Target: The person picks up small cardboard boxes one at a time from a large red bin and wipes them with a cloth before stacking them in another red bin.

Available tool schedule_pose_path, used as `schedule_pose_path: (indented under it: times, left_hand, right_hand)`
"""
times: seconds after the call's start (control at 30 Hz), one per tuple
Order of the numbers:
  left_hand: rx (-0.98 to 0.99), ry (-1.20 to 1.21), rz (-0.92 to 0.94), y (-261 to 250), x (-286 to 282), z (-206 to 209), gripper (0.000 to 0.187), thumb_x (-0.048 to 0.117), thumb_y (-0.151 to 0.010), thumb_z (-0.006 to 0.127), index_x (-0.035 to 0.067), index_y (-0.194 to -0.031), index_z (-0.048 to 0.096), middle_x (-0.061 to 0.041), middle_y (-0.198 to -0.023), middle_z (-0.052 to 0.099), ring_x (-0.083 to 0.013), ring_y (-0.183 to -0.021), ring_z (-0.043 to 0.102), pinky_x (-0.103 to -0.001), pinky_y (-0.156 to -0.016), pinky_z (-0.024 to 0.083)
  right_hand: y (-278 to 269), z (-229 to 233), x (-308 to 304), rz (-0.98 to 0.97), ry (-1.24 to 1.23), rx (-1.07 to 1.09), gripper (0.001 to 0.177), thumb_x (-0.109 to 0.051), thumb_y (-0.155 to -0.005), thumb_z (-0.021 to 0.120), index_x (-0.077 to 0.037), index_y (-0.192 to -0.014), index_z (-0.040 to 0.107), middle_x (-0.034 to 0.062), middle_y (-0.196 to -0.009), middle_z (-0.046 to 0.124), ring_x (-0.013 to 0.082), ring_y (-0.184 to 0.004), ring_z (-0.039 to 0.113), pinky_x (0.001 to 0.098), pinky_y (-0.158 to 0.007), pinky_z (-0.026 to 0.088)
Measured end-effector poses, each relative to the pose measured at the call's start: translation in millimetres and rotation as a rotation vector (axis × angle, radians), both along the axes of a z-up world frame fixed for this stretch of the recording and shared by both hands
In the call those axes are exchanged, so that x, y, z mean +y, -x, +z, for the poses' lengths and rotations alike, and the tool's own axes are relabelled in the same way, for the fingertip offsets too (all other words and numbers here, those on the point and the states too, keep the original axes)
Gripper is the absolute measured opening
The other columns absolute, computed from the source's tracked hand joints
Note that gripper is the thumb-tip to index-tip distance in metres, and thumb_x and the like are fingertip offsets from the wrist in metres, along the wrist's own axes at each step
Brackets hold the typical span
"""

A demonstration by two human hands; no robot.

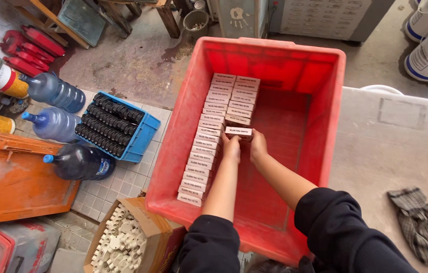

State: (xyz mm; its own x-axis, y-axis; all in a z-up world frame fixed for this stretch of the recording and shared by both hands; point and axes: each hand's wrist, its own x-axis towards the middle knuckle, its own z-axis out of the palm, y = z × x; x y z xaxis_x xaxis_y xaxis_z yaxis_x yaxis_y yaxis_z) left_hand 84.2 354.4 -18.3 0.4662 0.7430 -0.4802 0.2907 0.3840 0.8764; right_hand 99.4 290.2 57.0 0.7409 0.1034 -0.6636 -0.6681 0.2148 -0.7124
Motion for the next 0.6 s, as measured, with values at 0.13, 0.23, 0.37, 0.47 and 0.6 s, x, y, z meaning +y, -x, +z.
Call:
schedule_pose_path:
  times: [0.13,0.23,0.37,0.47,0.6]
  left_hand:
    - [-0.059,0.099,0.045,-14.1,11.0,-23.7,0.08,0.017,-0.073,0.065,0.025,-0.148,0.039,-0.012,-0.145,0.044,-0.0322,-0.134,0.044,-0.051,-0.111,0.028]
    - [-0.107,0.199,0.089,-19.1,14.4,-39.2,0.077,0.016,-0.076,0.064,0.024,-0.148,0.039,-0.011,-0.146,0.044,-0.032,-0.134,0.045,-0.051,-0.112,0.026]
    - [-0.19,0.347,0.152,-20.5,7.2,-57.6,0.073,0.015,-0.08,0.063,0.024,-0.148,0.038,-0.01,-0.147,0.043,-0.0317,-0.133,0.046,-0.052,-0.114,0.024]
    - [-0.252,0.435,0.194,-17.5,5.5,-65.2,0.071,0.014,-0.082,0.062,0.023,-0.148,0.038,-0.009,-0.147,0.043,-0.0315,-0.133,0.046,-0.053,-0.115,0.022]
    - [-0.348,0.551,0.247,-12.8,11.0,-71.0,0.067,0.012,-0.087,0.061,0.023,-0.148,0.037,-0.007,-0.149,0.043,-0.0311,-0.133,0.047,-0.054,-0.116,0.02]
  right_hand:
    - [-17.3,-53.1,6.0,-0.027,-0.151,0.07,0.052,-0.04,-0.1,0.048,-0.01,-0.142,0.038,0.0113,-0.152,0.034,0.0349,-0.144,0.027,0.0575,-0.115,0.006]
    - [-13.8,-32.7,14.5,-0.014,-0.233,0.097,0.059,-0.042,-0.096,0.052,-0.023,-0.148,0.035,0.0029,-0.159,0.025,0.0288,-0.149,0.017,0.0513,-0.119,0.003]
    - [-22.1,-49.1,19.7,-0.112,-0.308,0.053,0.035,-0.029,-0.094,0.059,-0.018,-0.127,0.051,0.0019,-0.133,0.048,0.0206,-0.13,0.043,0.039,-0.113,0.027]
    - [-21.2,-56.8,14.9,-0.159,-0.347,0.068,0.022,-0.028,-0.092,0.061,-0.022,-0.112,0.055,-0.0037,-0.113,0.055,0.0146,-0.111,0.052,0.031,-0.104,0.038]
    - [-24.8,-92.9,13.5,-0.234,-0.339,0.051,0.011,-0.031,-0.09,0.064,-0.027,-0.095,0.056,-0.0087,-0.108,0.061,0.0115,-0.11,0.055,0.0324,-0.109,0.032]
